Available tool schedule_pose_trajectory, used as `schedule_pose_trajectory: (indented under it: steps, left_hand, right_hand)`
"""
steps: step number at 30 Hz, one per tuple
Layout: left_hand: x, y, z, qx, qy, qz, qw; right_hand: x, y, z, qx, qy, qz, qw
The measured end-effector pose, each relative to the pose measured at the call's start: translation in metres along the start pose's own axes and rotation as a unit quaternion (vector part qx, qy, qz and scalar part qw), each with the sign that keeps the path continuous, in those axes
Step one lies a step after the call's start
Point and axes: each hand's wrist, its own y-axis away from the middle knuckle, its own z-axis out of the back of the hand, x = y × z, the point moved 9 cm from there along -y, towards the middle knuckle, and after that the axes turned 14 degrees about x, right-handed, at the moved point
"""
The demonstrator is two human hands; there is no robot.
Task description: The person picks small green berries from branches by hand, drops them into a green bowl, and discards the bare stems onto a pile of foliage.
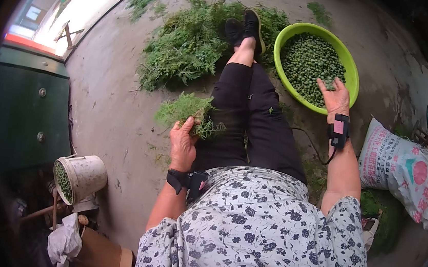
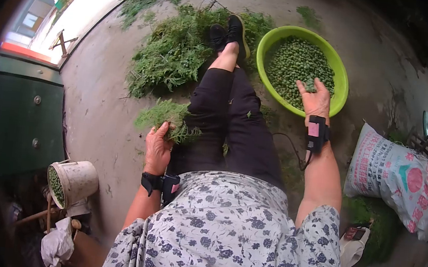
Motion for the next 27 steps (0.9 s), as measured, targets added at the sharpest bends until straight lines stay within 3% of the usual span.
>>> schedule_pose_trajectory:
  steps: [5,6,8,9,11,15,17,19,21,23,27]
  left_hand:
    - [-0.008,-0.016,0.046,-0.049,-0.032,-0.015,0.998]
    - [-0.011,-0.020,0.050,-0.009,-0.064,-0.014,0.998]
    - [-0.007,-0.026,0.066,-0.036,-0.081,-0.009,0.996]
    - [-0.009,-0.027,0.071,-0.048,-0.089,-0.009,0.995]
    - [-0.003,-0.029,0.081,-0.069,-0.112,0.020,0.991]
    - [0.023,-0.047,0.101,-0.015,-0.075,0.023,0.997]
    - [0.015,-0.048,0.099,0.000,-0.039,0.001,0.999]
    - [0.005,-0.052,0.102,0.018,0.001,-0.006,1.000]
    - [-0.003,-0.055,0.108,0.022,0.042,-0.018,0.999]
    - [-0.011,-0.053,0.114,0.012,0.093,-0.032,0.995]
    - [-0.014,-0.054,0.117,0.053,0.183,-0.043,0.981]
  right_hand:
    - [0.054,-0.012,-0.012,-0.008,0.087,0.074,0.993]
    - [0.057,-0.014,-0.010,0.003,0.081,0.067,0.994]
    - [0.059,-0.026,0.004,0.020,0.052,0.045,0.997]
    - [0.054,-0.023,0.009,-0.022,0.046,0.046,0.998]
    - [0.033,-0.015,0.007,-0.043,0.129,0.016,0.991]
    - [-0.067,0.033,-0.049,0.109,0.222,-0.118,0.962]
    - [-0.118,0.062,-0.070,0.160,0.277,-0.199,0.926]
    - [-0.149,0.078,-0.070,0.161,0.410,-0.218,0.871]
    - [-0.159,0.084,-0.078,0.199,0.611,-0.148,0.752]
    - [-0.165,0.092,-0.088,0.251,0.695,-0.037,0.673]
    - [-0.165,0.088,-0.089,0.239,0.701,-0.023,0.671]
